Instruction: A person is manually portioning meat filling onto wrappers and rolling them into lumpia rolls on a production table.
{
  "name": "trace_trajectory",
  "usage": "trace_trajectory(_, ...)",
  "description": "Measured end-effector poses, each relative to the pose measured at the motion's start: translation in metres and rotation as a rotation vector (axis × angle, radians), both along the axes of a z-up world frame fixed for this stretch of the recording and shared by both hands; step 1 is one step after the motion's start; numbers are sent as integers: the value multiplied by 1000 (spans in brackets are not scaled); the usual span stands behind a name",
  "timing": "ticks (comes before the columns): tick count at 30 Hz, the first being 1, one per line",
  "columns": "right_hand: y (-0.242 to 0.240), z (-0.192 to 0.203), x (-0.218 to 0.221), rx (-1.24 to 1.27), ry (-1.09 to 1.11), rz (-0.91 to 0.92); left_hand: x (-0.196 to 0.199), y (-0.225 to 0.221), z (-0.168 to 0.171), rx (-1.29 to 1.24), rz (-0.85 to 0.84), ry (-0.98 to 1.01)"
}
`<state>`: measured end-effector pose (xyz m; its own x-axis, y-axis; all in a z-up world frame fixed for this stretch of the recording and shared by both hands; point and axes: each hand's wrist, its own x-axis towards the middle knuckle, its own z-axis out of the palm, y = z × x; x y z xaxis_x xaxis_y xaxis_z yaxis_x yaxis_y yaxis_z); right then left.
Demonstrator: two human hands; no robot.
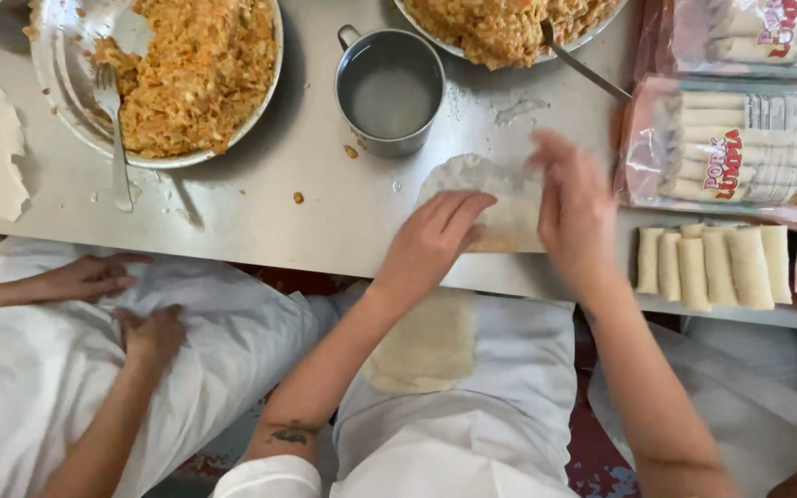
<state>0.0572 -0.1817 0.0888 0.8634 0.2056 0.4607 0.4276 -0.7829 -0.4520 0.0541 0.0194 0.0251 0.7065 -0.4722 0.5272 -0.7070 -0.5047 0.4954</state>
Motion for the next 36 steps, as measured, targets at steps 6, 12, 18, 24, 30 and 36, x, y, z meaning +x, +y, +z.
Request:
trace_trajectory(6, 5, -40, -64, 45, 109, 163, -25, 10, 0, 44, -93, 26)
trace_trajectory(12, -13, -34, -71, 144, 220, 279, -31, 31, 15, -40, -214, 419)
trace_trajectory(18, -11, -46, -65, -75, 17, 36, -14, 36, 7, -98, -92, 298)
trace_trajectory(24, 9, -73, -72, 80, 41, -238, -31, 12, -16, -66, 92, 190)
trace_trajectory(30, 1, -63, -71, -74, 21, -210, -42, 13, 5, 215, 410, 10)
trace_trajectory(36, -15, -52, -81, -58, 222, -412, -48, 21, 11, 2, 548, 356)
